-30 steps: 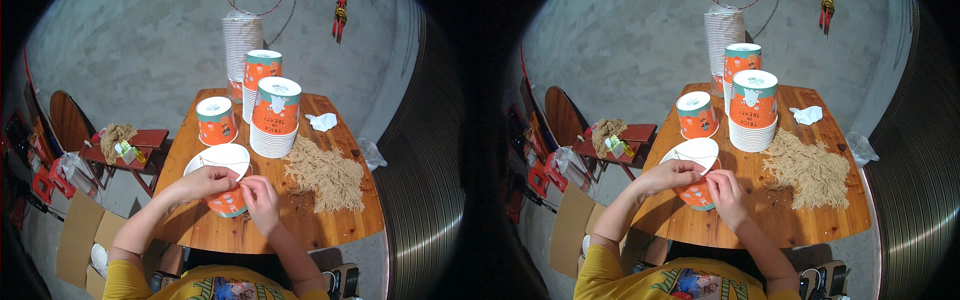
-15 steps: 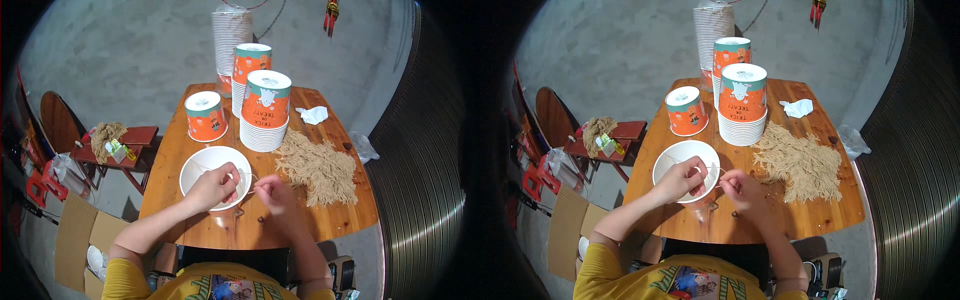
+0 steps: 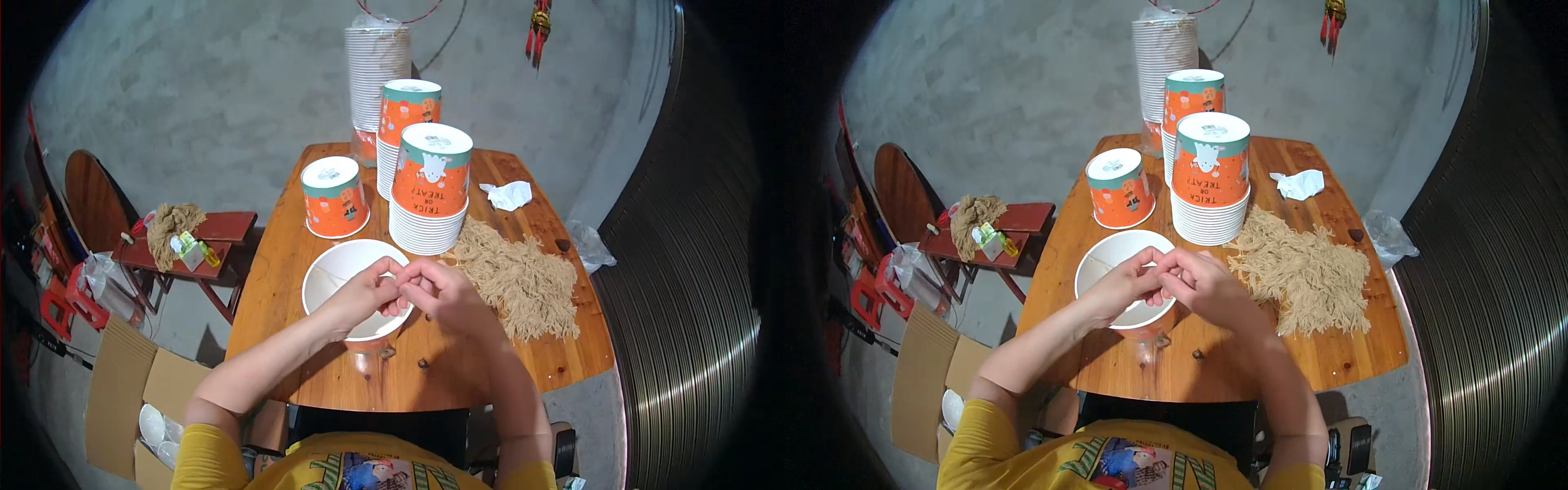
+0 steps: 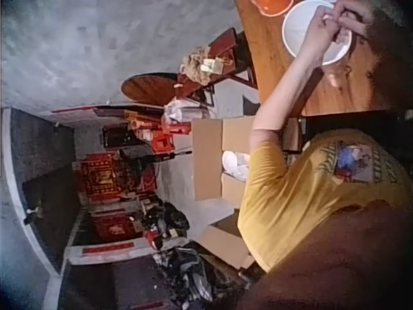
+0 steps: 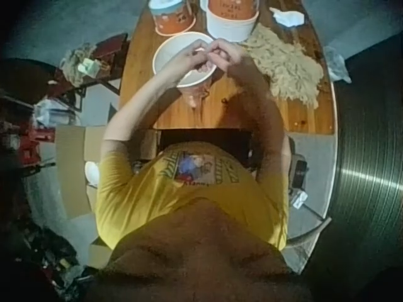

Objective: Manually bundle and package brown shredded material into paper cups for manufacturing.

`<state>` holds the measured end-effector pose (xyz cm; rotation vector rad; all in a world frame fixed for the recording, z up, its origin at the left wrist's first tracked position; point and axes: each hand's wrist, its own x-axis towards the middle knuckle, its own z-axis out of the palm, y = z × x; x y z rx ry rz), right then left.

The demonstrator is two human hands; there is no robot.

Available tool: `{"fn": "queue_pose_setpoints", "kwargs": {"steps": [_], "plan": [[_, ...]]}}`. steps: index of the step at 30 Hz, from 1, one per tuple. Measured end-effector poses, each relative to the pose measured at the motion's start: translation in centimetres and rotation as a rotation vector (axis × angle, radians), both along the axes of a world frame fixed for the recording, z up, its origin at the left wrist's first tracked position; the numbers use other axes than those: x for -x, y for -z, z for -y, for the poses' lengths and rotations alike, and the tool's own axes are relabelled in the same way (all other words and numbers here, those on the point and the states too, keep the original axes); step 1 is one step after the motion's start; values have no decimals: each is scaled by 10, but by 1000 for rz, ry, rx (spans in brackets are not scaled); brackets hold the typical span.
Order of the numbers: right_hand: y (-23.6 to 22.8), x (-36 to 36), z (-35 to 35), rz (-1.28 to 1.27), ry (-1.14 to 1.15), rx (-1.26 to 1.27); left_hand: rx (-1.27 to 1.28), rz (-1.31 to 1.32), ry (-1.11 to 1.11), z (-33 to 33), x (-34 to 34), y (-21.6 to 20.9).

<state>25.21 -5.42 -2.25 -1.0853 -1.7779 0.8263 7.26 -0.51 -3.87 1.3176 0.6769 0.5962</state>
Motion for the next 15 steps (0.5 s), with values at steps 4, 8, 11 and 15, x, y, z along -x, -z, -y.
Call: {"fn": "queue_pose_setpoints", "kwargs": {"steps": [4,8,11,15], "plan": [[-12,0,-9,-30,-127,83,13,32,13,-8,-6,19],[-2,-5,-22,-43,-155,105,112,69,94,-3,-2,11],[2,-8,-28,3,-111,173,148,13,149,-3,-2,10],[12,-8,-32,-127,-68,149,213,50,166,-5,-2,9]]}}
